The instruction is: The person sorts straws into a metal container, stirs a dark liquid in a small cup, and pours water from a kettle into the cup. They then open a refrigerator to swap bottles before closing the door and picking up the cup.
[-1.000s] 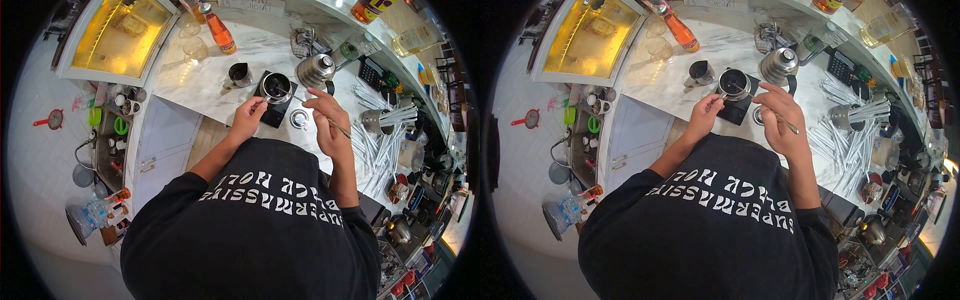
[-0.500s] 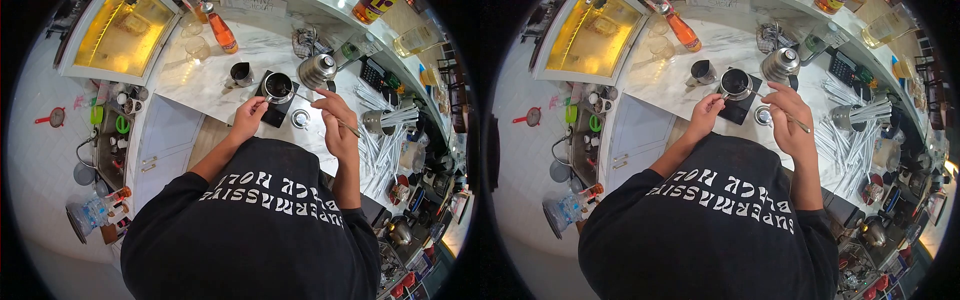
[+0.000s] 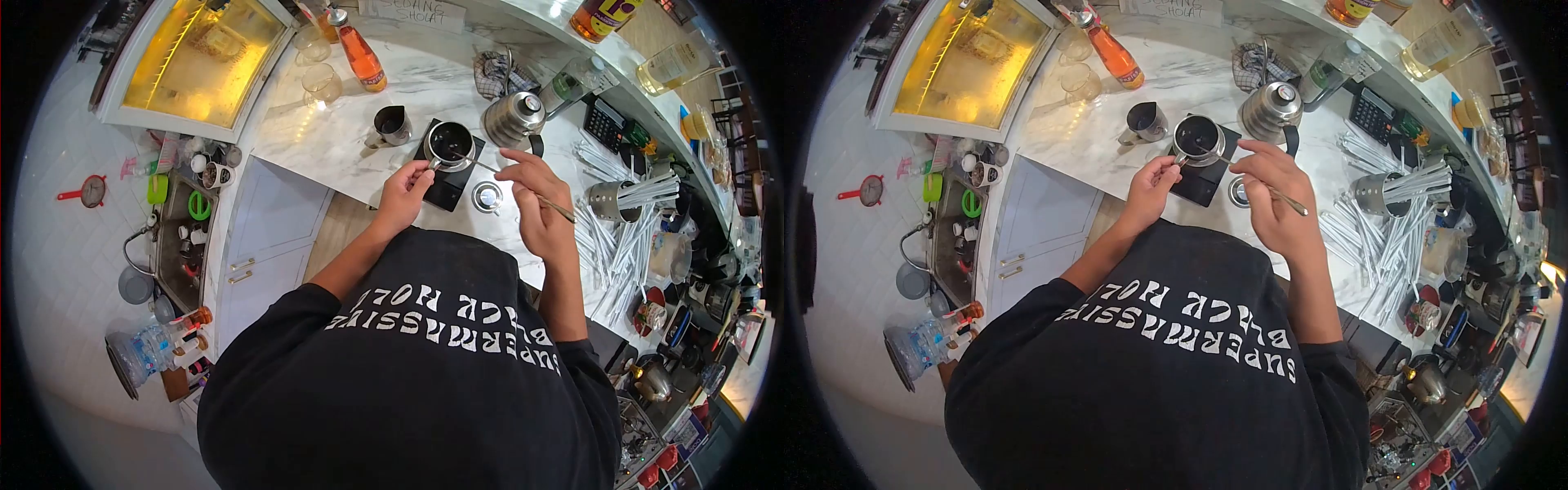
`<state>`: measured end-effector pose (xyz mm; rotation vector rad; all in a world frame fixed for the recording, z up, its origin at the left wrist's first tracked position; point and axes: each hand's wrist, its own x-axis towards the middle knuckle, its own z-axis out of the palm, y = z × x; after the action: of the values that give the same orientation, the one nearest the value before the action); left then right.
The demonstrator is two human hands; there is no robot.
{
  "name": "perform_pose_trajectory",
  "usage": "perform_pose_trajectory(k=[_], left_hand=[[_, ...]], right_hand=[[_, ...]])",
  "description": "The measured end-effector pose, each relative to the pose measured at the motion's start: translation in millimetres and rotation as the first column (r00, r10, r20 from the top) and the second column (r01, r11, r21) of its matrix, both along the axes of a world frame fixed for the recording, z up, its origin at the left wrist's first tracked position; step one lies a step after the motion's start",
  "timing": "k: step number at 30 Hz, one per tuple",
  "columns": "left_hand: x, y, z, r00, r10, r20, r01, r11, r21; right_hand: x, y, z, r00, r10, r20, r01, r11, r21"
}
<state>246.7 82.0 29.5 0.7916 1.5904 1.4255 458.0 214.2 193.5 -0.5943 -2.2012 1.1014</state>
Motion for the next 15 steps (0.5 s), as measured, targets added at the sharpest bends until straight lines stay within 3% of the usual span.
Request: perform_pose_trajectory(k=[9, 15], left_hand=[[-0.6, -0.8, -2.6, 1.000, -0.012, -0.006, 0.012, 1.000, 0.014], [1.1, 0.4, -6.4, 1.000, -0.003, 0.005, 0.003, 1.000, 0.023]], right_hand=[[2.2, -0.4, -6.1, 0.996, -0.092, 0.007, 0.092, 0.994, -0.063], [7.3, -5.2, -5.0, 0.987, -0.161, -0.020, 0.161, 0.987, 0.010]])
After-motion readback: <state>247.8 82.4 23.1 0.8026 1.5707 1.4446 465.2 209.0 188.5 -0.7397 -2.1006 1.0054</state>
